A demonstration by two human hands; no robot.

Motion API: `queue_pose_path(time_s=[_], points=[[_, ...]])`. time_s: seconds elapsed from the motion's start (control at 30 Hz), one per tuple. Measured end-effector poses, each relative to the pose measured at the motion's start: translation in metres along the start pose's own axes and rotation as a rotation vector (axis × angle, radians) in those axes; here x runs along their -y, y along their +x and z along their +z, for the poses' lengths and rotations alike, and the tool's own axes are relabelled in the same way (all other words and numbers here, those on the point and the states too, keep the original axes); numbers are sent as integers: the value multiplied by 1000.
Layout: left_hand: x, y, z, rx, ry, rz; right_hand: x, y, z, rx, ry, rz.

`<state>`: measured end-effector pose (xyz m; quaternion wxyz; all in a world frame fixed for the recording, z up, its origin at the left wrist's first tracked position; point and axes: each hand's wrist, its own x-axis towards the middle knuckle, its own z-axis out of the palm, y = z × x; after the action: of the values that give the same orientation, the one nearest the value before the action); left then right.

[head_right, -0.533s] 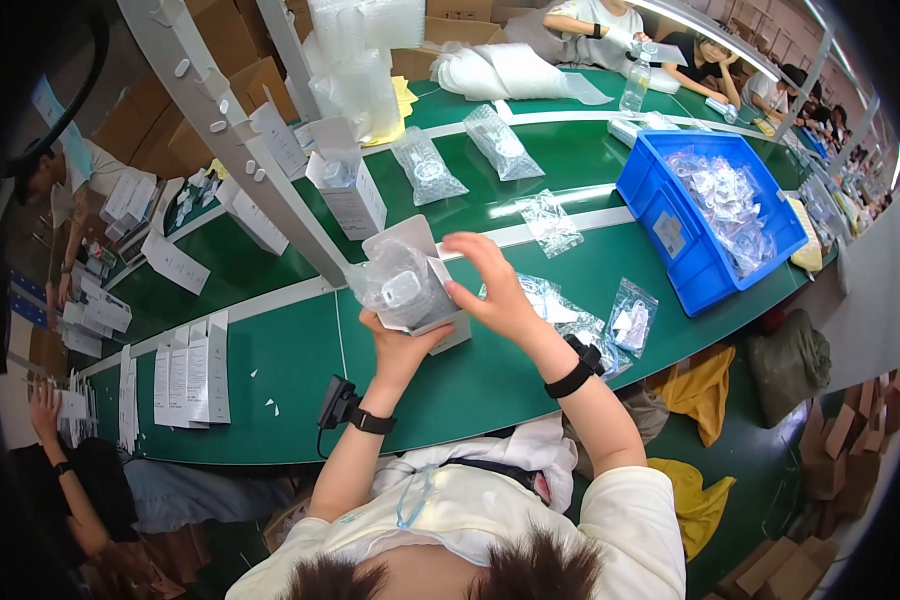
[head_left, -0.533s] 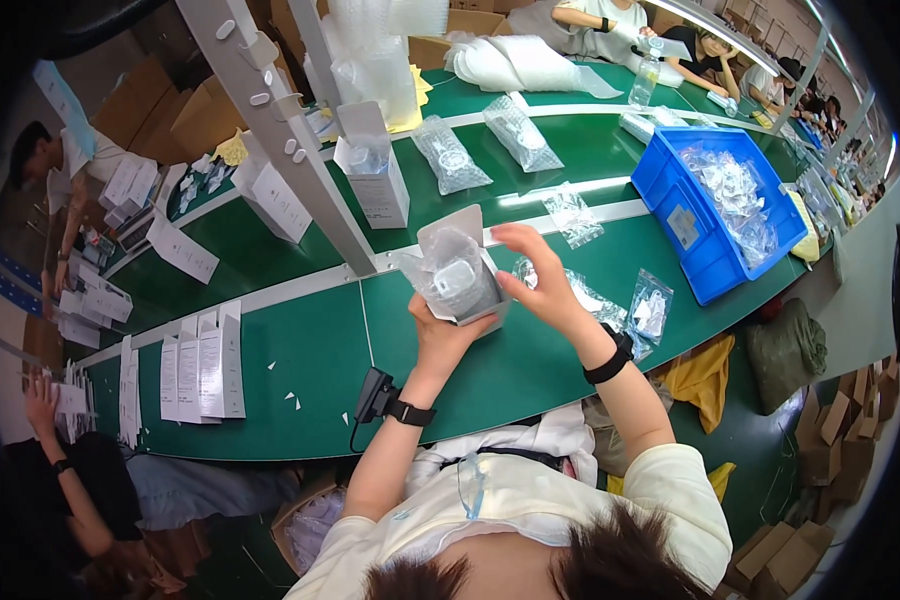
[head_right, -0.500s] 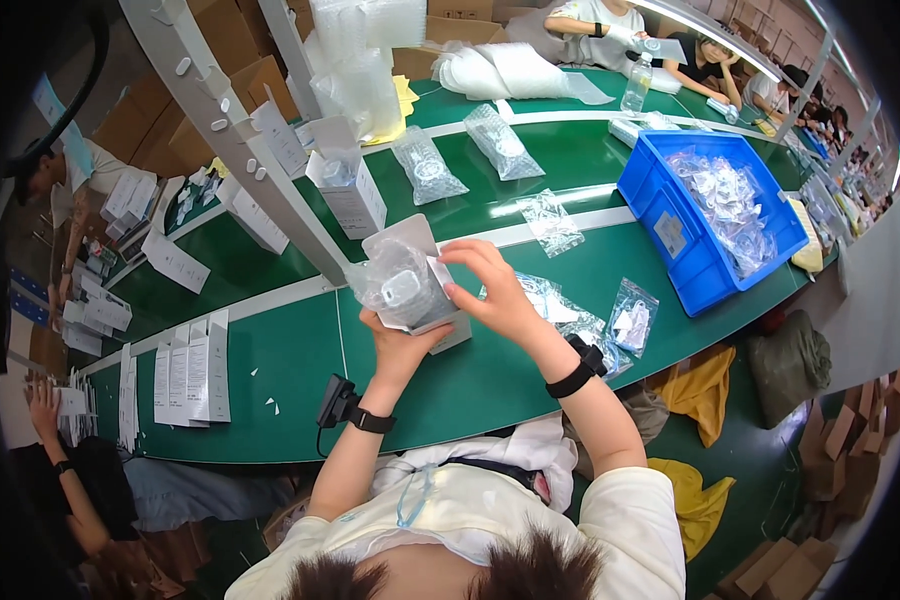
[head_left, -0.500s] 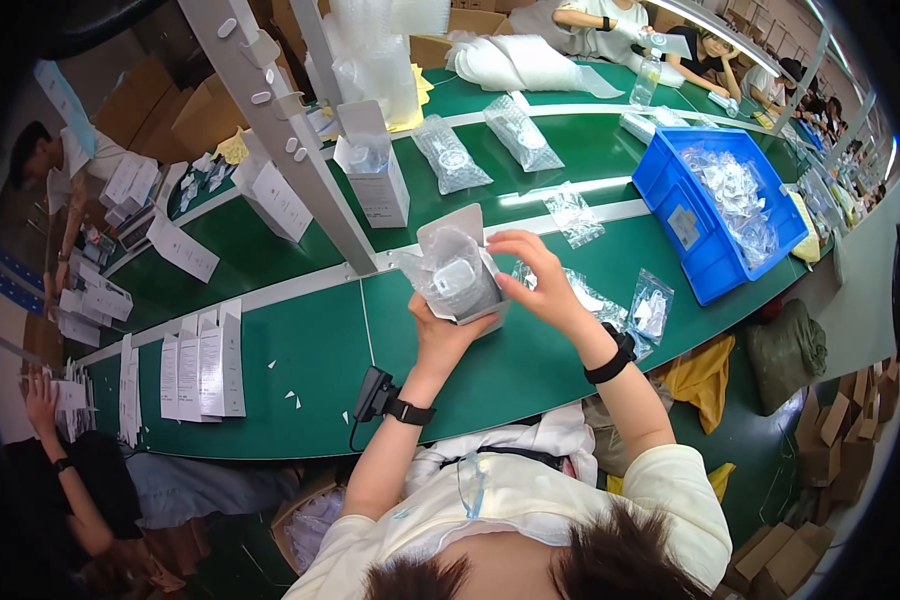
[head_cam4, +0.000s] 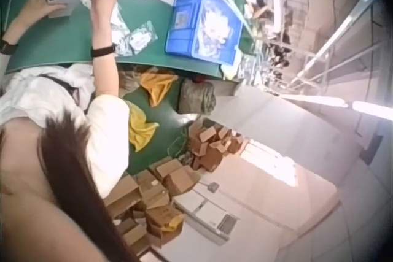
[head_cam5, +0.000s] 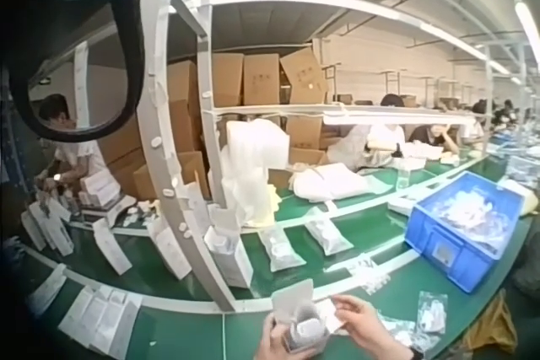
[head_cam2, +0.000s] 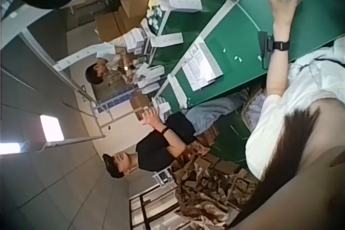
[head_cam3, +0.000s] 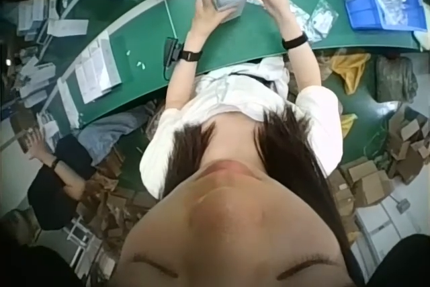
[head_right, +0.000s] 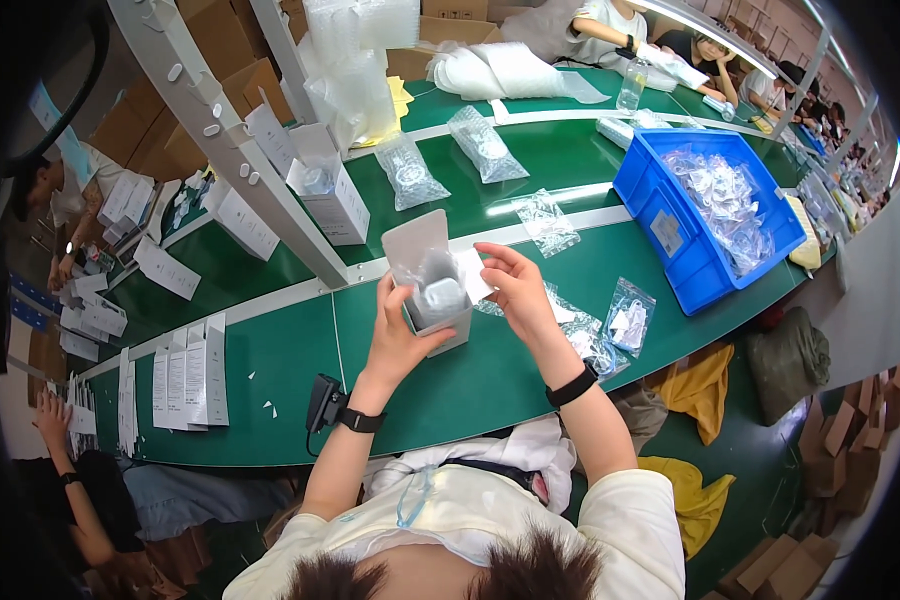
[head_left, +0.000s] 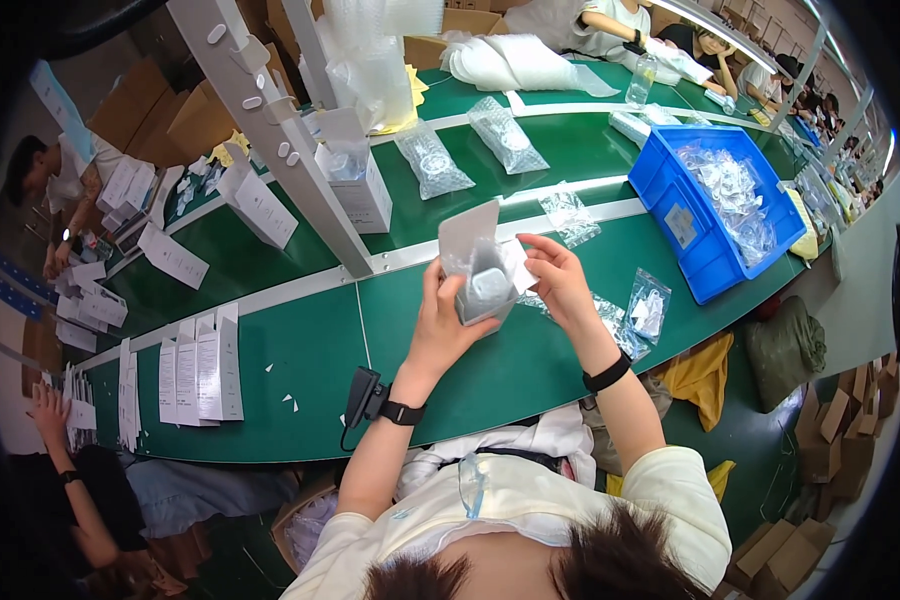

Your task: Packaging small electronic components or products into boxes at an assembly line.

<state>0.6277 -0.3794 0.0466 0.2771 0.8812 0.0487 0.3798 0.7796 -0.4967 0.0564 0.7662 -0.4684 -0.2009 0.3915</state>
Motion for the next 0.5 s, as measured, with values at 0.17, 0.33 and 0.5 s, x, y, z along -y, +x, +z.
queue_pose_path(time_s=[0.17,0.33,0.5], points=[[19,-6,8,-168,-217,-503,-7,0,-24,-6,-192,-76],[20,-23,5,-178,-231,-233,-26,11,-72,-55,-1481,-336],[-16,14,-34,-82,-98,-222,-23,16,-67,98,-1632,-124]])
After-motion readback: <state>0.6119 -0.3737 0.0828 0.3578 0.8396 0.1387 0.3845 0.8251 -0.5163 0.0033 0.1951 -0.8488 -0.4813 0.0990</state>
